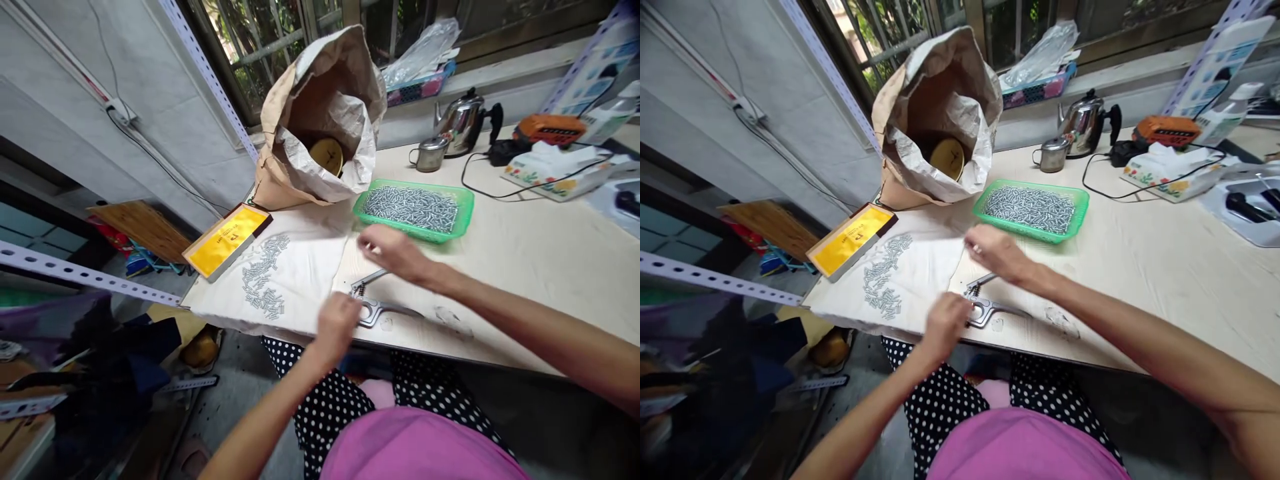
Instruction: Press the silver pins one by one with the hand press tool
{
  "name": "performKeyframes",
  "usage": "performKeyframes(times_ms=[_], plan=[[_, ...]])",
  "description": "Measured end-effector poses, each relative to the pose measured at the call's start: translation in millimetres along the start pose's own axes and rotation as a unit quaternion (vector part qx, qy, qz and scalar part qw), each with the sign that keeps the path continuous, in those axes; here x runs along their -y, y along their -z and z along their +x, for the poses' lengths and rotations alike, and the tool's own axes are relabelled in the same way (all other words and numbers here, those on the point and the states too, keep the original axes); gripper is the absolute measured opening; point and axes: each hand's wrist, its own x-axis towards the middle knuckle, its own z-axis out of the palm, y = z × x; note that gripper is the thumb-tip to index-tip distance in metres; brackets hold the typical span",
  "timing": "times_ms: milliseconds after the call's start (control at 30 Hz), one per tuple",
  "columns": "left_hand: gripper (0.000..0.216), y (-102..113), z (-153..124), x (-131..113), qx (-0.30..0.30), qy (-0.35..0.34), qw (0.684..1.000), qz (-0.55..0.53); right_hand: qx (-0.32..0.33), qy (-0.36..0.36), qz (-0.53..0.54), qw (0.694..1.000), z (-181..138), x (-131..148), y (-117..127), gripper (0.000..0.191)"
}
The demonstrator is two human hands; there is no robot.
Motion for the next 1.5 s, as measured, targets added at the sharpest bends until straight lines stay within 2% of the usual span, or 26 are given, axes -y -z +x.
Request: performKeyframes(times_ms=[33,100,167,200,300,433,533,633,733,833,900,1033,1133,1233,1300,1400,1500], plan=[[0.032,16,4,26,-0.014,0.096,0.994,0.047,-0.035,-0.024,-0.03,0.999,6,-14,20,0.016],[0.032,44,15,79,-0.029,0.288,0.948,0.133,-0.078,-0.075,-0.136,0.985,12,-38,57,0.02],[0.031,65,27,121,0.01,0.4,0.9,0.171,-0.104,-0.115,-0.22,0.963,10,-50,79,0.025],[0.032,70,32,137,0.028,0.435,0.882,0.178,-0.104,-0.123,-0.238,0.958,6,-51,83,0.027],[0.031,71,42,162,0.061,0.474,0.861,0.173,-0.047,-0.105,-0.182,0.976,-20,-32,70,0.03],[0.024,60,49,172,0.079,0.489,0.854,0.157,0.041,-0.098,-0.061,0.992,-64,3,31,0.026],[0.019,60,51,179,0.099,0.501,0.849,0.133,0.057,-0.131,-0.023,0.989,-92,17,13,0.025],[0.014,67,51,184,0.11,0.492,0.856,0.112,0.07,-0.147,0.002,0.987,-114,23,6,0.025],[0.017,76,50,183,0.108,0.474,0.867,0.11,0.102,-0.151,0.022,0.983,-129,28,3,0.024],[0.026,80,48,171,0.11,0.456,0.877,0.104,0.132,-0.164,0.033,0.977,-137,33,2,0.022],[0.029,78,45,154,0.108,0.418,0.899,0.073,0.147,-0.174,0.032,0.973,-138,37,1,0.02],[0.032,62,33,103,0.094,0.286,0.954,-0.012,0.16,-0.191,0.016,0.968,-137,41,3,0.015],[0.038,45,21,73,0.064,0.198,0.977,-0.046,0.13,-0.222,0.007,0.966,-136,27,9,0.016],[0.039,28,14,64,0.056,0.152,0.984,-0.081,0.049,-0.318,-0.041,0.946,-135,-11,29,0.019],[0.036,21,13,64,0.067,0.146,0.982,-0.102,-0.02,-0.388,-0.088,0.917,-133,-41,51,0.021],[0.036,22,15,58,0.087,0.203,0.968,-0.123,-0.103,-0.431,-0.121,0.888,-128,-71,84,0.021],[0.043,33,21,38,0.109,0.295,0.936,-0.157,-0.114,-0.387,-0.1,0.909,-125,-68,91,0.018]])
